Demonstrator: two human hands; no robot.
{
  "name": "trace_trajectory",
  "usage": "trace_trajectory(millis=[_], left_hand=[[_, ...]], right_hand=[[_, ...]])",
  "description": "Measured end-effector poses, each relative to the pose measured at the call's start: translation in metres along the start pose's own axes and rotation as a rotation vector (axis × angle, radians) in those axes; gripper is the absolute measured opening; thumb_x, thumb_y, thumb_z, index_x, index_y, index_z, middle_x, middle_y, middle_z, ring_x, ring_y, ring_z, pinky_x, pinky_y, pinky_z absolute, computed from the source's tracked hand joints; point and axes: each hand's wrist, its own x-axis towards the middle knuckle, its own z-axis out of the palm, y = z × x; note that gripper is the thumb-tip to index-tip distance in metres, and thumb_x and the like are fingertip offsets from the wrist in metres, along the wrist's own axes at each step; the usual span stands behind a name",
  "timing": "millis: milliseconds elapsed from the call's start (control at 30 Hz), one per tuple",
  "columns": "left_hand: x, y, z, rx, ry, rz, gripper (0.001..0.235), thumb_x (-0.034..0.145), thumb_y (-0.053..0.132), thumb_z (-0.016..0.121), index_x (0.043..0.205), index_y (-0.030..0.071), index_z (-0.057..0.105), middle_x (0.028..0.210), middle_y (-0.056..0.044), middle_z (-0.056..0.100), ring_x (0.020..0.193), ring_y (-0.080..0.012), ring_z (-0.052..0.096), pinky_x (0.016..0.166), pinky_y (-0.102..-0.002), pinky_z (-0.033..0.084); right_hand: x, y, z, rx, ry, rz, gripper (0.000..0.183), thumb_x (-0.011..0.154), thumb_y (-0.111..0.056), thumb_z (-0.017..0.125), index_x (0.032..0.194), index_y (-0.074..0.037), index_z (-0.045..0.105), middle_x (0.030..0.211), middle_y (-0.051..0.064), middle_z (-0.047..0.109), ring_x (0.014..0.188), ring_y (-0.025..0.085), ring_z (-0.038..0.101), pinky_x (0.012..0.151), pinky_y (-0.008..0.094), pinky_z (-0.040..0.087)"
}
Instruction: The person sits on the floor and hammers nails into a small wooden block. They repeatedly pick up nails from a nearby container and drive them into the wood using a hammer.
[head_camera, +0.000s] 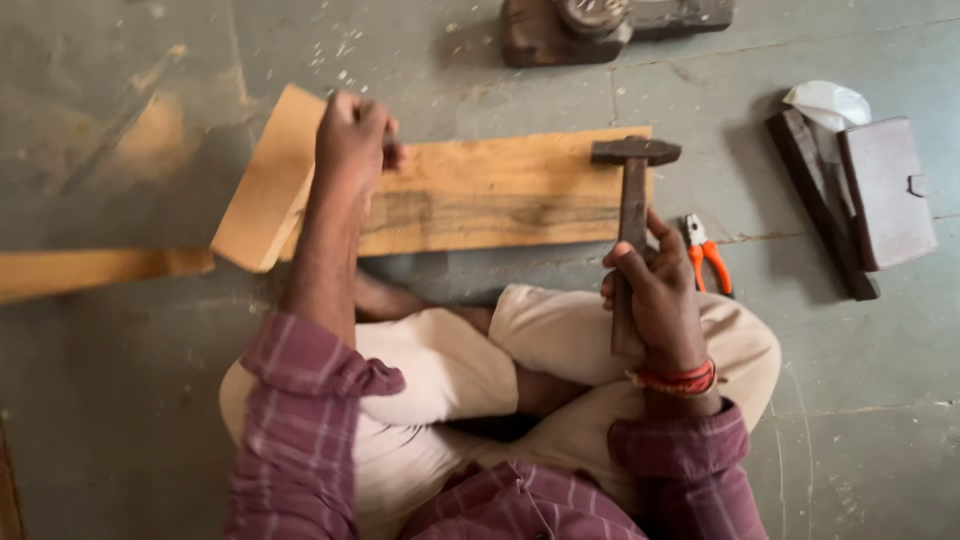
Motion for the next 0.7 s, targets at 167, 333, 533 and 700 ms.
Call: trace_trajectory(millis=[167,333,533,700], left_hand=[[-0.056,-0.061,-0.025,0.142,0.150,0.094,0.017,0.104,0.017,0.060,0.098,0.002,0.062,0.073,-0.005,0.066,0.055,-0.0127,0.062,0.049,-0.028,0.049],[-0.054,-0.077,-0.020,0.424,0.366,0.296,0.012,0.096,0.015,0.067,0.096,0.004,0.072,0.077,-0.005,0.076,0.059,-0.0121,0.071,0.058,-0.029,0.055],[-0.054,-0.083,-0.025,0.645,0.511,0.542,0.004,0.090,0.010,0.072,0.092,0.008,0.075,0.085,-0.008,0.077,0.073,-0.0199,0.074,0.066,-0.034,0.058],[-0.047,-0.102,-0.023,0.450,0.506,0.302,0.012,0.092,0.012,0.071,0.102,0.009,0.077,0.093,-0.006,0.078,0.081,-0.0189,0.077,0.074,-0.034,0.060]], right_hand=[[-0.016,0.006,0.020,-0.102,-0.085,-0.096,0.065,0.101,-0.011,0.063,0.158,0.001,0.033,0.090,0.008,0.065,0.063,0.011,0.061,0.053,0.025,0.052],[-0.029,0.023,0.035,-0.047,-0.213,-0.006,0.066,0.099,-0.010,0.064,0.157,0.000,0.033,0.088,0.008,0.066,0.062,0.012,0.063,0.052,0.026,0.052],[-0.029,0.041,0.039,-0.053,-0.296,0.069,0.066,0.099,-0.013,0.064,0.157,-0.002,0.034,0.088,0.009,0.069,0.061,0.015,0.065,0.052,0.027,0.053],[-0.023,0.036,0.027,-0.062,-0.297,0.111,0.065,0.100,-0.014,0.065,0.157,-0.003,0.036,0.089,0.008,0.069,0.063,0.013,0.065,0.053,0.026,0.053]])
